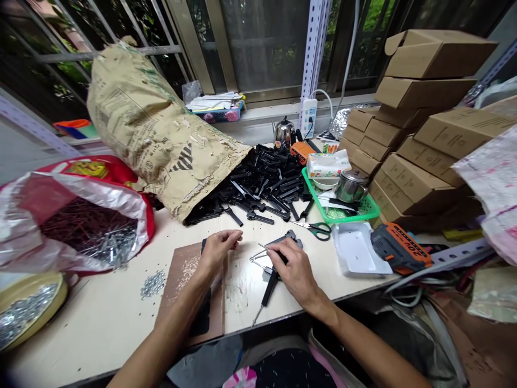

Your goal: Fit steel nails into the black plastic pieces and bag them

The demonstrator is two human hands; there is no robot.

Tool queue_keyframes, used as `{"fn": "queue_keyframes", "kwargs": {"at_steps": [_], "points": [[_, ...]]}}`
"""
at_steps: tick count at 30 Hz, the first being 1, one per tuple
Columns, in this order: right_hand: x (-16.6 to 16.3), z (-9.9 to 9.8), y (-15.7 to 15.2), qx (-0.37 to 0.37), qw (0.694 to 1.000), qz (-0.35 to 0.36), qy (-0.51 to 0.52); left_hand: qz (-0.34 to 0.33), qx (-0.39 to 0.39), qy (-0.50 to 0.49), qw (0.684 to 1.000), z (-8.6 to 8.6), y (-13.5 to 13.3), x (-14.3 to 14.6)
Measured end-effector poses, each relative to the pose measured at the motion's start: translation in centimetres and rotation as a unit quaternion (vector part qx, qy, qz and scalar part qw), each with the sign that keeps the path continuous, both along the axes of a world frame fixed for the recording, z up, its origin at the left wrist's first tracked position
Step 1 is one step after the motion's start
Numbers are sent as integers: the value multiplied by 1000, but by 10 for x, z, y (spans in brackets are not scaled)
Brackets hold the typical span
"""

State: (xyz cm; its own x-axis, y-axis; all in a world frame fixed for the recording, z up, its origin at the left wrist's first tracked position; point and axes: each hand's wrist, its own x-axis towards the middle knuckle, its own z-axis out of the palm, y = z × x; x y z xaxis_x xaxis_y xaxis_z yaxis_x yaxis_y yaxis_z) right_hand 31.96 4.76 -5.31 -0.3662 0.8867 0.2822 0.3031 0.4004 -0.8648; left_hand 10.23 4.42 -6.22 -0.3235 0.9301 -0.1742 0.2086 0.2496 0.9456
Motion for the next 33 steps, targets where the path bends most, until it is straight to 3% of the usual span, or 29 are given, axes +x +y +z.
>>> {"fn": "queue_keyframes", "kwargs": {"at_steps": [1, 3, 5, 7, 17, 28, 33], "points": [[-6, 3, 2, 45, 999, 4, -19, 20, -14, -136, 990, 6, -6, 2], [-18, 9, 4, 104, 993, 18, -61, 42, -26, -332, 942, 17, -18, 5], [-31, 14, 2, 145, 983, 30, -109, 52, -18, -421, 906, 25, -31, 8], [-41, 18, -1, 178, 972, 40, -150, 58, -5, -444, 894, 29, -42, 8], [-63, 27, -14, 235, 946, 77, -207, 103, 35, -402, 909, 32, -69, -3], [-89, 32, -29, 330, 909, 63, -246, 155, 104, -218, 958, 31, -94, -15], [-100, 26, -30, 372, 886, 78, -266, 157, 96, -208, 961, 23, -102, -24]]}}
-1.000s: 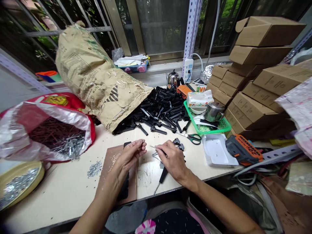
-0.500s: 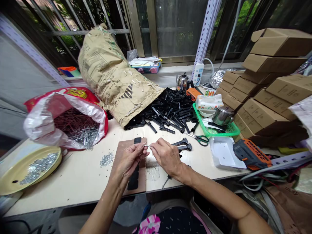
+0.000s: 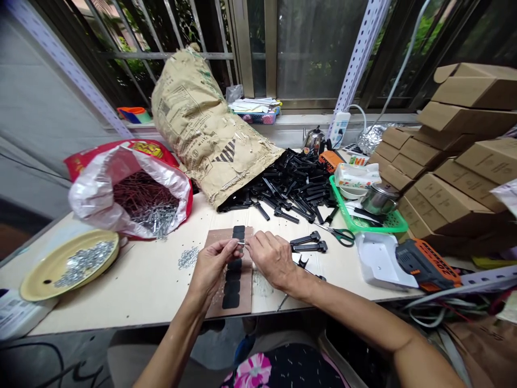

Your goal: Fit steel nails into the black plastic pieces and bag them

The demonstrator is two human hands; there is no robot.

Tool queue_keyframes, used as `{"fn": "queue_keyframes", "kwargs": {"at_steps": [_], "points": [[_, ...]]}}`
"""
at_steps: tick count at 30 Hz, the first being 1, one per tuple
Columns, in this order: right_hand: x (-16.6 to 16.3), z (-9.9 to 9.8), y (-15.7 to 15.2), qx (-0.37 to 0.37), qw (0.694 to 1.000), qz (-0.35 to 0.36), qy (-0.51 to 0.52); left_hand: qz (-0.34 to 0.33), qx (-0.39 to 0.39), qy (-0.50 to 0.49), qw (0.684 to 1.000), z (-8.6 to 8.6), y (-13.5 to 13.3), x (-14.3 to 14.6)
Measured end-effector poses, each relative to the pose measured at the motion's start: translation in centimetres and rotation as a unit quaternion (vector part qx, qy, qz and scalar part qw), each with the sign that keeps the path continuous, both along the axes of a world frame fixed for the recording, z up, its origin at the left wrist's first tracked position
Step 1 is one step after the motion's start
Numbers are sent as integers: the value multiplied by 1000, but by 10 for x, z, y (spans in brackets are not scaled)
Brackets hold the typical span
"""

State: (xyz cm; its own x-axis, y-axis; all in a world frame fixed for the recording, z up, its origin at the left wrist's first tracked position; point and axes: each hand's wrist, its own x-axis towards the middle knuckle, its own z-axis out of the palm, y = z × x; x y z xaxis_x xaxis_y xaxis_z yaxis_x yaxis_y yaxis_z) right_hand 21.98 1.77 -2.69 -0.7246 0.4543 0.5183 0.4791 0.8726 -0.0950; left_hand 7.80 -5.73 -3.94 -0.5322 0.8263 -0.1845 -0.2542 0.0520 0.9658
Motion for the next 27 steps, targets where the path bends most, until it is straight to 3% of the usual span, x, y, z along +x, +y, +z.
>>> {"fn": "queue_keyframes", "kwargs": {"at_steps": [3, 7, 9, 18, 25, 27], "points": [[-5, -3, 1, -34, 999, 5, -5, 11, 1, 26, 1000, -6, -3, -3], [-10, -4, 3, -216, 976, 9, 9, 18, 11, 41, 999, -10, -4, -7], [-12, -4, 3, -254, 967, 14, 21, 13, 5, 47, 999, -10, -4, -10], [-17, -9, -2, -86, 996, 13, -36, -7, -17, 29, 999, -14, -9, -20], [-20, -10, 3, -209, 976, 60, -20, -23, -35, 46, 998, -15, -13, -28], [-23, -11, 7, -281, 957, 72, -1, -23, -31, 47, 998, -15, -14, -29]]}}
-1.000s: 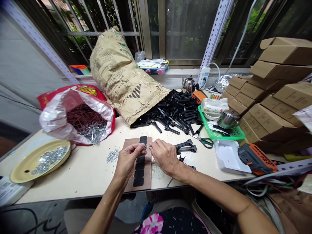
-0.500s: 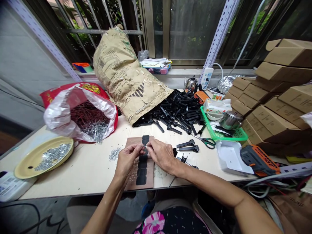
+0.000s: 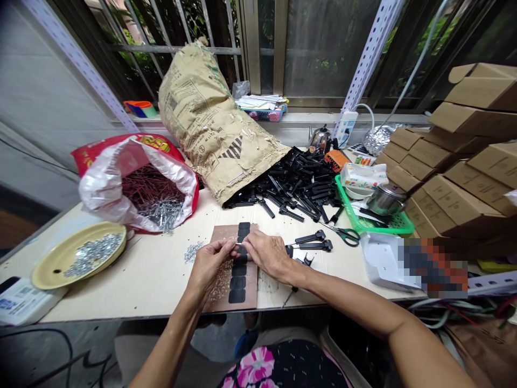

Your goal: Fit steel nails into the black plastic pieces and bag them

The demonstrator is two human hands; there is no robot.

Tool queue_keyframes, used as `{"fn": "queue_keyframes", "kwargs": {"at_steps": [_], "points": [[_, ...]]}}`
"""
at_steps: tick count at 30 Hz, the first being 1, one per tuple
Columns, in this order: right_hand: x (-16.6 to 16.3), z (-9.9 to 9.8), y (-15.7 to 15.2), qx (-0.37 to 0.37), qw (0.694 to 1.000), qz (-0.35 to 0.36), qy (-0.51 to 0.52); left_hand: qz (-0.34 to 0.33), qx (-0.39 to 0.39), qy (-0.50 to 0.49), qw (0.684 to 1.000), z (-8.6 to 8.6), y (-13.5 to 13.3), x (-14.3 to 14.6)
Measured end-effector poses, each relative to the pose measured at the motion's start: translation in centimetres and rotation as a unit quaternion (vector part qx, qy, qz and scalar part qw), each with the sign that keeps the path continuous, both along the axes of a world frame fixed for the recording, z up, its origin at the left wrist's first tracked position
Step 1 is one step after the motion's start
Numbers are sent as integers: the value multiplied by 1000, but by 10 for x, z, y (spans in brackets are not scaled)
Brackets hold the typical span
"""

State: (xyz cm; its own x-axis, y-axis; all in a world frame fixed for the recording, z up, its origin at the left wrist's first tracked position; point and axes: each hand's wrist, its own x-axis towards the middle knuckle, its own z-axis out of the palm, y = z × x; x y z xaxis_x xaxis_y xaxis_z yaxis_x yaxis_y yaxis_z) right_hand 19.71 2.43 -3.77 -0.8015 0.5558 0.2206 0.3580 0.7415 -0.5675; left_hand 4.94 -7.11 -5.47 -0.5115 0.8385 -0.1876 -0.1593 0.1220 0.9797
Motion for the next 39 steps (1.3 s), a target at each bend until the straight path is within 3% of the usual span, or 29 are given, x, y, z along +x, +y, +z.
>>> {"fn": "queue_keyframes", "kwargs": {"at_steps": [3, 6, 9, 14, 16, 18, 21, 23, 31, 36, 39], "points": [[-5, -3, 6, -164, 986, 28, 24, 5, 4, 7, 1000, 1, -1, 0], [-8, -5, 10, -224, 973, 31, 47, 5, 1, 43, 999, 2, -1, 1], [-6, -3, 7, -179, 982, 27, 63, 11, 6, 52, 999, 1, -1, 1], [-1, 1, -4, 97, 995, 0, 13, 35, 17, 9, 999, -1, -1, 1], [-2, 1, -5, 142, 990, -6, -11, 39, 9, 25, 999, 0, -2, 1], [-3, -1, -3, 91, 996, 1, -16, 35, 3, 45, 998, 1, -4, -1], [-6, -3, 4, -80, 996, 34, -15, 26, 0, 64, 998, 1, -6, -4], [-7, -3, 8, -148, 988, 45, -11, 13, -1, 52, 999, 0, -7, -6], [-8, 2, 9, -79, 997, 21, 5, 14, 3, -110, 994, 2, -8, -2], [-8, 0, 3, -5, 1000, 25, 11, 43, 8, -65, 997, -2, -8, -2], [-10, -2, 1, -47, 999, 8, 24, 66, 17, -5, 998, -6, -7, 0]]}}
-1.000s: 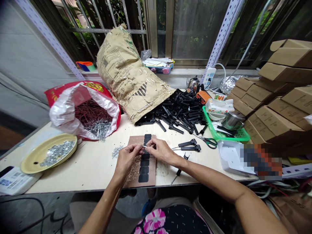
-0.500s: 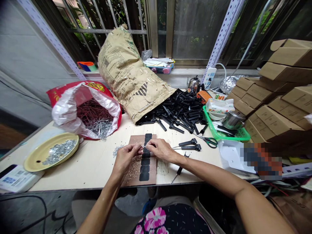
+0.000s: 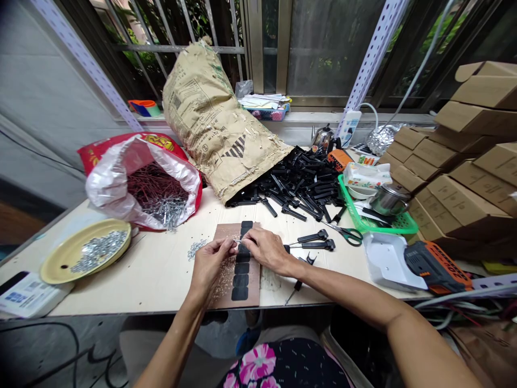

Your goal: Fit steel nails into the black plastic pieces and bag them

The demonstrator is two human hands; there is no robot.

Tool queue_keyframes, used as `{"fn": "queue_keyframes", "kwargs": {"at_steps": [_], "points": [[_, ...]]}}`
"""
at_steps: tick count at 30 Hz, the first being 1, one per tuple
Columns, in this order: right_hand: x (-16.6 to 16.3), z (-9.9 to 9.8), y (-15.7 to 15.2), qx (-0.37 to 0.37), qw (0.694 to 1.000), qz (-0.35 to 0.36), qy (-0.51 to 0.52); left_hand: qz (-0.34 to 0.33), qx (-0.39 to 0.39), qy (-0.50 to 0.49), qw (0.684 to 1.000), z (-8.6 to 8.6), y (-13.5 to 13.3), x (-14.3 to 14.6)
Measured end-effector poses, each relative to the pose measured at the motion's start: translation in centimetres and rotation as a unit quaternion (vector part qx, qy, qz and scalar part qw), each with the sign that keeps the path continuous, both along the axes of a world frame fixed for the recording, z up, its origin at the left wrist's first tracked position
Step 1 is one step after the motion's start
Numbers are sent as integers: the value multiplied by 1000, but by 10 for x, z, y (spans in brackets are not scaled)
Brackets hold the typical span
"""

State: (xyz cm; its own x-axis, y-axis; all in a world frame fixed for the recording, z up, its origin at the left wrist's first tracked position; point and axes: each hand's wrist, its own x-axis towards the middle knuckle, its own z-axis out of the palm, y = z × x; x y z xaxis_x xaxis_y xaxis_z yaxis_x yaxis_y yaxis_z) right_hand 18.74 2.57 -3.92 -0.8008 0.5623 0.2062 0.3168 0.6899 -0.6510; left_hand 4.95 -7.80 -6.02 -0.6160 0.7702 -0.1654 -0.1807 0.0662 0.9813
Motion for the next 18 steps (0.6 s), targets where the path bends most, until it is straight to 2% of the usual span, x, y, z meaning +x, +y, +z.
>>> {"fn": "queue_keyframes", "kwargs": {"at_steps": [8, 13, 18], "points": [[-8, -9, -6, -101, 990, -47, 82, 46, 61, -50, 996, 8, 10, 17], [-5, -4, -8, -61, 994, -53, 72, 36, 64, -120, 990, 7, 12, 15], [-2, -3, -7, -36, 996, -50, 67, 34, 49, -116, 991, 6, 12, 12]]}}
